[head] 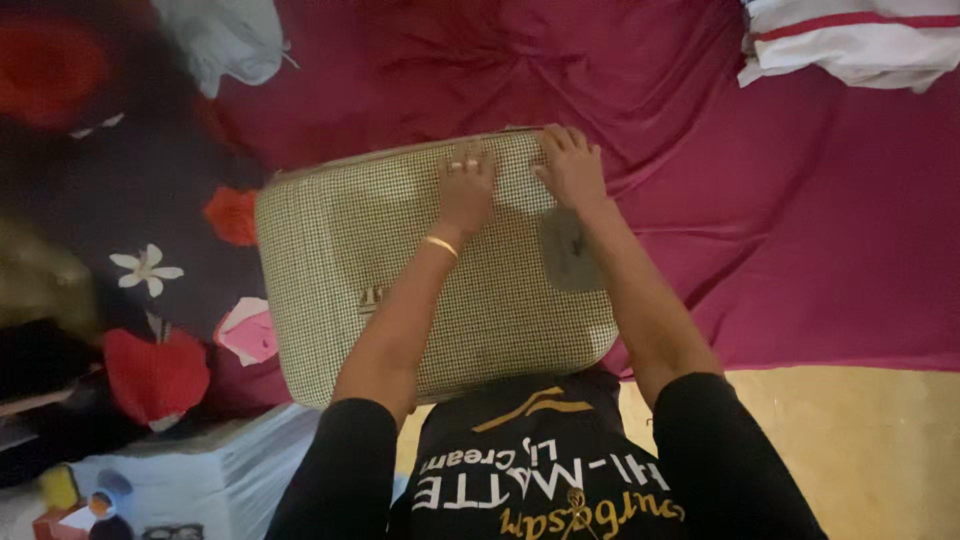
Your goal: The person repairs a suitcase on a bed by reattaching a plastic component to the strap and sliding a buckle onto the webbing strap by hand.
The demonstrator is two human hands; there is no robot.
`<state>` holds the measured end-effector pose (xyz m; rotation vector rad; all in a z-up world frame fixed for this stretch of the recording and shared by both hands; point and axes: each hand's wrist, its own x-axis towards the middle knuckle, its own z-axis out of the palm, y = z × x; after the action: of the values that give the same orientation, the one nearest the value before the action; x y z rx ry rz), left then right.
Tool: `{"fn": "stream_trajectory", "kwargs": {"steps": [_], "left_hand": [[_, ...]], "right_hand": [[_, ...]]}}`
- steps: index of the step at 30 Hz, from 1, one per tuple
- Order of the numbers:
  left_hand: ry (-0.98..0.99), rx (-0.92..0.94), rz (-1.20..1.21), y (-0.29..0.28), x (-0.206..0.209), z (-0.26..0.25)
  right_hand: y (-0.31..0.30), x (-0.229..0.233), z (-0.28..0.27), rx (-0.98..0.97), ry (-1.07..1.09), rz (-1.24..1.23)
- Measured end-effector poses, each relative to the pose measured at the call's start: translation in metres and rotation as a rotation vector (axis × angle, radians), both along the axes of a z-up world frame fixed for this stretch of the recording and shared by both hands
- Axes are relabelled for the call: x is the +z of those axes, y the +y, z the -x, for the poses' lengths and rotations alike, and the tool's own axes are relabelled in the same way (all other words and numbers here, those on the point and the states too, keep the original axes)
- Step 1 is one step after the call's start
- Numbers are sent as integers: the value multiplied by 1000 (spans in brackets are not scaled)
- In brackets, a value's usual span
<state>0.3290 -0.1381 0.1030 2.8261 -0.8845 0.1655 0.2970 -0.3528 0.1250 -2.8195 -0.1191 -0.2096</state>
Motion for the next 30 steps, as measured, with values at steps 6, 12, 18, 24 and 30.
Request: {"fn": "stream_trajectory", "kwargs": {"steps": [6,12,18,24,30], "left_hand": [[502,108,-122,14,38,-62],[657,130,-218,8,30,-77],[559,119,-179,10,16,-72],[582,147,-193,7,20,-41],[550,141,-178,11,18,-27]], "right_hand": [[-4,9,-65,115,347,-65],[5,6,-98,145,641,113],[3,-3,-90,150,583,99],[-1,-8,-48,122,429,107],[-6,-20,-30,137,323,44]]}}
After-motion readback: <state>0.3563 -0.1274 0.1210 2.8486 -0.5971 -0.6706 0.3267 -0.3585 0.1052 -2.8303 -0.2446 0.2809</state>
